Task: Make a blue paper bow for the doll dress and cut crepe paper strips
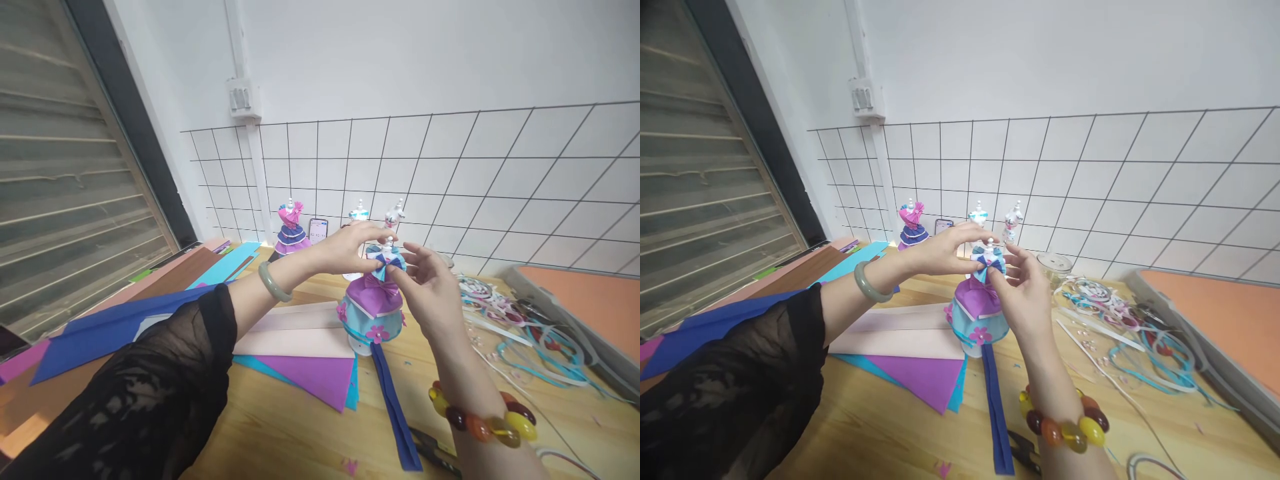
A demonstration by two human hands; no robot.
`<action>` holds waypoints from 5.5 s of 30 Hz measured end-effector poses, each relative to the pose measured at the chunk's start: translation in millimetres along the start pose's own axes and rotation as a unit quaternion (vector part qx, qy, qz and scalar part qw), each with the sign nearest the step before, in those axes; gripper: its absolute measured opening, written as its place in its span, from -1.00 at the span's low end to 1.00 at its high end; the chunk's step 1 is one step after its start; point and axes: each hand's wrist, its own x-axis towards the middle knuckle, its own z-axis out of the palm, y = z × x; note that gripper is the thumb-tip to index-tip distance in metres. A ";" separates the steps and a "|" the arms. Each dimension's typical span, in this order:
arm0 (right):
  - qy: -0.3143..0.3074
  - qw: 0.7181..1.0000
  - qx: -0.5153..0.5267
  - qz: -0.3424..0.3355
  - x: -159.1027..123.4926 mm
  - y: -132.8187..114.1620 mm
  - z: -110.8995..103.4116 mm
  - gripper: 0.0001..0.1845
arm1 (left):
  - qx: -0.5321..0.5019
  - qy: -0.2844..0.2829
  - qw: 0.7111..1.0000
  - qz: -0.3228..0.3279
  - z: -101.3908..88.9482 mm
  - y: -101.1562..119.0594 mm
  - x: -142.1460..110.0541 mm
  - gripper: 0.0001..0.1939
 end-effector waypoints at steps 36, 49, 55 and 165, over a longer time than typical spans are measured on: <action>0.006 0.998 -0.053 -0.038 1.5 4.5 0.2 -0.43 | -0.008 0.052 0.999 -0.004 9.8 -3.7 0.9 -0.60; -0.024 0.998 -0.040 -0.033 2.9 3.1 -3.5 -0.42 | -0.028 0.067 0.997 -0.015 10.6 -0.4 1.4 -0.68; -0.088 0.996 -0.018 -0.023 6.0 1.4 -12.2 -0.36 | -0.038 0.052 0.998 -0.029 7.7 2.7 2.4 -0.67; -0.016 0.974 -0.199 -0.110 -11.5 -18.6 -3.2 -0.76 | -0.073 0.114 0.989 -0.061 -10.4 4.8 -4.1 -0.85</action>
